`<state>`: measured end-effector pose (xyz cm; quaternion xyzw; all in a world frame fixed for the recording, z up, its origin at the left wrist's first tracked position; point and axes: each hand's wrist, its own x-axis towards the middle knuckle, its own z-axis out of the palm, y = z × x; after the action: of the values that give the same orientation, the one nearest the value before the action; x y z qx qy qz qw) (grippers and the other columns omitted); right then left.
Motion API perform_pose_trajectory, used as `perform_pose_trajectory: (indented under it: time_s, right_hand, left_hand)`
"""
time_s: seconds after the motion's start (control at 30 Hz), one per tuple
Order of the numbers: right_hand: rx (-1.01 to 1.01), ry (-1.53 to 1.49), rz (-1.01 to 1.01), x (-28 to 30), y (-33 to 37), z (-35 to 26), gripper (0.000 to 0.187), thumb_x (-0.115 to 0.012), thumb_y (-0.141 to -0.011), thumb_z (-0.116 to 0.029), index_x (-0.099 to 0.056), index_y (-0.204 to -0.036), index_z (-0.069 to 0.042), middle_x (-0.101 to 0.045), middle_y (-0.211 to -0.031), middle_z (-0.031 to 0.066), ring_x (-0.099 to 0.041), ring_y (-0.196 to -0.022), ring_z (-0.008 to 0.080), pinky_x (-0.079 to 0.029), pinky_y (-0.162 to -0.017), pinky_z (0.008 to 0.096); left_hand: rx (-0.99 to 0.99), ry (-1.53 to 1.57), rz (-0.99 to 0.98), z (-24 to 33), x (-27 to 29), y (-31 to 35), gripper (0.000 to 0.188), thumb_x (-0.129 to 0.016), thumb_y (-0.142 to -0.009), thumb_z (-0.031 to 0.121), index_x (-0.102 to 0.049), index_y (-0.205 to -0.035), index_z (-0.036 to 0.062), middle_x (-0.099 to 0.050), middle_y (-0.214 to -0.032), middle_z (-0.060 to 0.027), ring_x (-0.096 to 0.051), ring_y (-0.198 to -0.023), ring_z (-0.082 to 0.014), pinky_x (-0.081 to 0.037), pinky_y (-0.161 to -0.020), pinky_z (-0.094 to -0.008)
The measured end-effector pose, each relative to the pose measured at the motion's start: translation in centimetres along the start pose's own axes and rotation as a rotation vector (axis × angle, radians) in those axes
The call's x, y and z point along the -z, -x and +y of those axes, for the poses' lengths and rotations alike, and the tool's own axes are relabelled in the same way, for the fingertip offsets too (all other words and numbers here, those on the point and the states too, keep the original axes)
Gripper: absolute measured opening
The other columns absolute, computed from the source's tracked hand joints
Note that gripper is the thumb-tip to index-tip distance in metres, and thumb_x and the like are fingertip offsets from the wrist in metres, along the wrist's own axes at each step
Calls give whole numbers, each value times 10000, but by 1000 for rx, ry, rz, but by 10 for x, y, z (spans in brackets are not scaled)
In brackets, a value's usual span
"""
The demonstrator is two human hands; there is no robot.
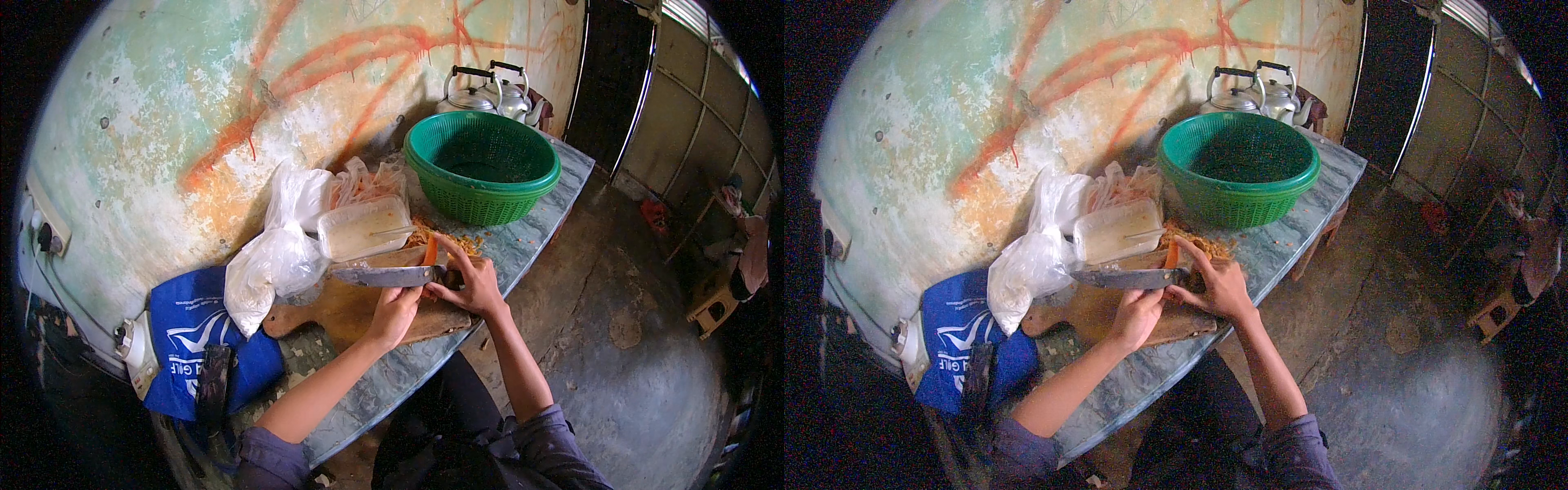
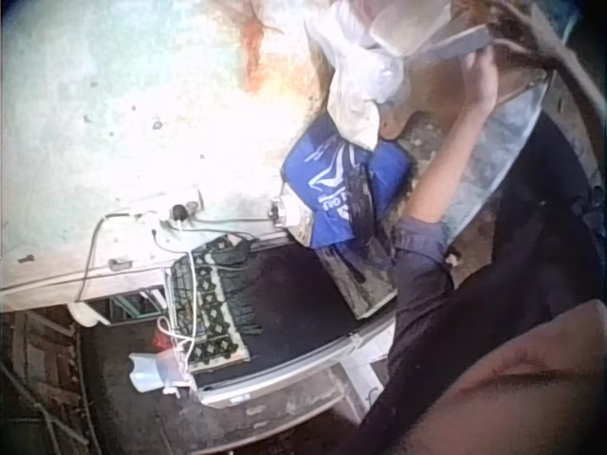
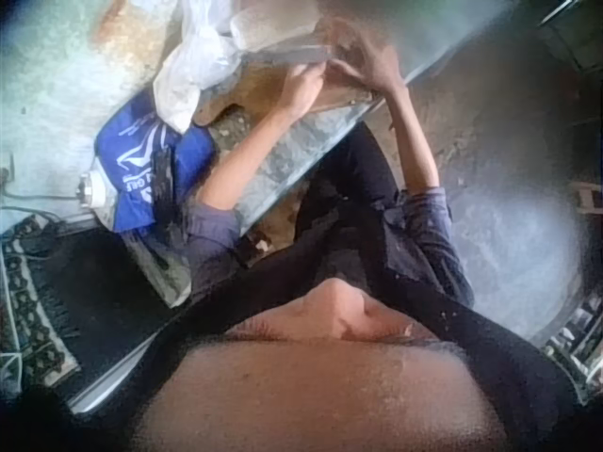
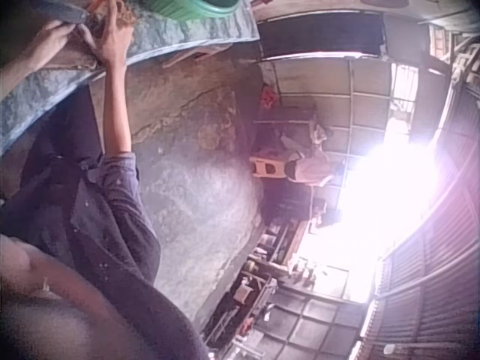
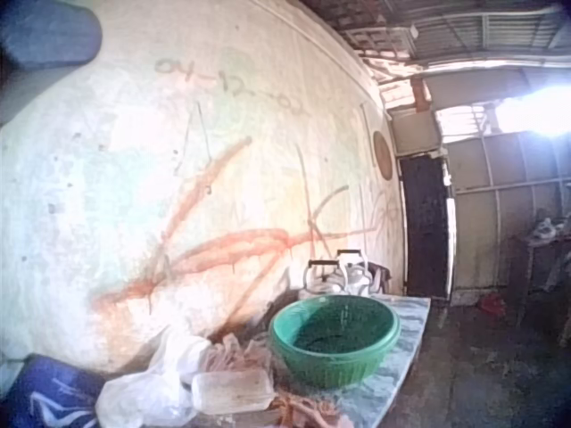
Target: The person peels a carrot using a knife and then slices it into rounds on a wooden cutting board.
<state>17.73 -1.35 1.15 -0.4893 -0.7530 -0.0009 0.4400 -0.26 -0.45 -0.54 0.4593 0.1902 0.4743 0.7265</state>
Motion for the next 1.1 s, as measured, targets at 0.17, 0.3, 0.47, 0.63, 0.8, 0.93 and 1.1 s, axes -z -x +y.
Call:
perform_pose_trajectory:
  time_s: [0.17, 0.3, 0.47, 0.63, 0.8, 0.93, 1.1]
  right_hand:
    - [10, 19, -50, 2, 0, 0, 840, -719, -738, -531, -356, -1441, -249, -648, -800, 128, -634, -768, 365, -519, -692, 443]
    - [-38, -4, -58, 1, 1, 1, 817, -720, -744, -525, -372, -1429, -249, -643, -788, 122, -636, -745, 353, -518, -679, 433]
    - [-54, -2, -12, -5, 4, 2, 748, -728, -754, -491, -422, -1382, -223, -638, -764, 102, -643, -690, 307, -517, -627, 399]
    - [49, 58, 167, -13, 11, 29, 740, -798, -723, -342, -449, -1320, -82, -668, -1033, 161, -685, -738, 298, -518, -632, 362]
    - [-84, 20, -63, -3, 1, 3, 773, -731, -751, -480, -405, -1399, -212, -665, -851, 107, -656, -740, 310, -524, -653, 399]
    - [48, 4, -61, -1, -2, -1, 848, -712, -757, -490, -326, -1461, -218, -647, -1101, 192, -640, -918, 380, -514, -803, 446]
    - [118, -31, -25, 4, -5, -1, 885, -731, -745, -478, -317, -1467, -176, -632, -1071, 182, -632, -905, 380, -497, -810, 425]
  left_hand:
    - [-4, 30, 93, 5, -10, 1, 386, -468, -950, -4, -437, -1335, -2, -542, -1206, -66, -529, -1070, -146, -414, -962, -308]
    - [-51, -12, 60, 2, -5, 1, 265, -464, -967, 6, -522, -1225, -13, -583, -1120, -69, -549, -1006, -124, -456, -891, -287]
    - [-53, -67, 1, 1, 0, 0, 154, -468, -976, 42, -584, -1064, -9, -599, -1010, -63, -553, -911, -120, -473, -824, -288]
    - [23, -238, -82, 4, -11, -4, 165, -473, -983, 71, -580, -1075, -13, -588, -970, -46, -536, -863, -116, -475, -799, -284]
    - [-33, -30, 28, -1, 1, 0, 213, -483, -976, 69, -571, -1154, -9, -612, -1012, -58, -562, -890, -117, -477, -803, -276]
    - [12, 18, 100, -3, 8, -2, 334, -465, -959, 35, -494, -1286, -27, -567, -1271, -118, -576, -991, -138, -461, -878, -263]
    - [-15, 31, 14, 4, 0, -4, 350, -456, -956, 33, -490, -1299, -22, -534, -1333, -119, -571, -950, -110, -462, -836, -248]
